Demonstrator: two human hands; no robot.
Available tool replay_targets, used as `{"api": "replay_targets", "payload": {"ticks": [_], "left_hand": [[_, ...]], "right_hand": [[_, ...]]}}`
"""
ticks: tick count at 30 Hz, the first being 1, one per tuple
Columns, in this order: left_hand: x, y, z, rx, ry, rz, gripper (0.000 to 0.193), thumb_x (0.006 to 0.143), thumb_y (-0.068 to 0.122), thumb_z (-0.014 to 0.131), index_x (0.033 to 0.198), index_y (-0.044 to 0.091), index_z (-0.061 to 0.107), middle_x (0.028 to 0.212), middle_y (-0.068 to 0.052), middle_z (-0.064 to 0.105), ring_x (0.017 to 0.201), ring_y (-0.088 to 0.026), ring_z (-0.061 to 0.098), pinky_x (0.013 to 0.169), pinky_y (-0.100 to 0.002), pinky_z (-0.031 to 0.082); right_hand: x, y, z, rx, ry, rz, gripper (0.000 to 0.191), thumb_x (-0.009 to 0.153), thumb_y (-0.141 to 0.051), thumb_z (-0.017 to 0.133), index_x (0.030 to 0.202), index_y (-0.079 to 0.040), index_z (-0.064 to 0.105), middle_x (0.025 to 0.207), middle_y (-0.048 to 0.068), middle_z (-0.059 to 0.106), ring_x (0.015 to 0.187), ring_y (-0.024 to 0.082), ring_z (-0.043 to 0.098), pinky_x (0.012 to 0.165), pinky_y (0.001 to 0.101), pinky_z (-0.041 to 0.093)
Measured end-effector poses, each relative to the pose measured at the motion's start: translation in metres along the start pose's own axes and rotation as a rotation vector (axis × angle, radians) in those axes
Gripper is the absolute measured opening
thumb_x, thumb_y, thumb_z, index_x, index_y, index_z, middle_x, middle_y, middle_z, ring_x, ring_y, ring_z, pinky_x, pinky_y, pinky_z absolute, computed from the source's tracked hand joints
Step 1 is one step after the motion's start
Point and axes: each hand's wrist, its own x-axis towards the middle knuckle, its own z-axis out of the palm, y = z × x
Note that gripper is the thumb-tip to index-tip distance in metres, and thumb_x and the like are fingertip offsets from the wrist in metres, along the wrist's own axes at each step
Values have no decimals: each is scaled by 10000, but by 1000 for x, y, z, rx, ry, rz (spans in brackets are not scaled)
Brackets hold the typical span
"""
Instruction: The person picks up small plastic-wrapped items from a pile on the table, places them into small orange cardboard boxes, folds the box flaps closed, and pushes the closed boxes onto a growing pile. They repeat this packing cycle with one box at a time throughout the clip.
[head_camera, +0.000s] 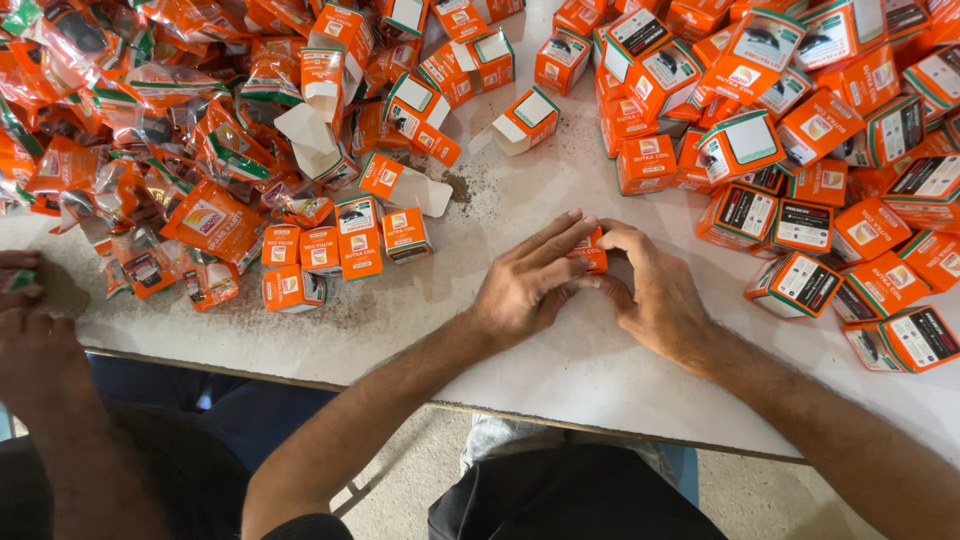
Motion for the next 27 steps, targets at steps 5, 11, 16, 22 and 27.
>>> {"api": "replay_targets", "payload": {"ticks": [5, 11, 16, 22, 27], "left_hand": [[-5, 2, -4, 284, -107, 136, 183, 907, 64, 779, 980, 63, 611, 1599, -176, 454, 1542, -371, 390, 1282, -578, 354], [23, -24, -29, 79, 83, 8, 314, 900, 62, 708, 1206, 19, 655, 1424, -168, 569, 1417, -376, 471, 1201, -548, 384], [58, -66, -48, 704, 212, -207, 366, 799, 32, 702, 1161, 26, 653, 1143, -135, 651, 1236, -358, 552, 1098, -583, 365], [52, -29, -52, 415, 43, 77, 348, 807, -14, 679, 1151, 42, 687, 1082, -117, 666, 1141, -323, 612, 1004, -469, 491], [51, -53, -120, 504, 125, -362, 254, 840, 10, 688, 1067, 117, 724, 952, -120, 736, 894, -307, 712, 792, -446, 569]], "right_hand": [[-4, 2, 2, -77, -11, -102, 337, 805, 54, 760, 1057, -83, 584, 1401, 180, 604, 1088, 395, 693, 802, 434, 582], [14, 12, -32, -264, 123, -311, 405, 797, 77, 713, 1147, -111, 635, 1457, 198, 560, 1248, 392, 651, 981, 477, 554], [37, 8, -51, -523, 387, -293, 610, 1036, -131, 773, 1536, -19, 442, 1650, 321, 168, 1560, 501, 260, 1274, 626, 303], [33, -3, -1, -283, -40, -210, 725, 892, -181, 737, 1479, 65, 390, 1481, 278, 432, 1399, 456, 436, 1159, 577, 388], [25, 3, 10, 118, -91, 177, 626, 930, -193, 703, 1422, 48, 401, 1360, 233, 558, 1269, 363, 568, 1053, 468, 468]]}}
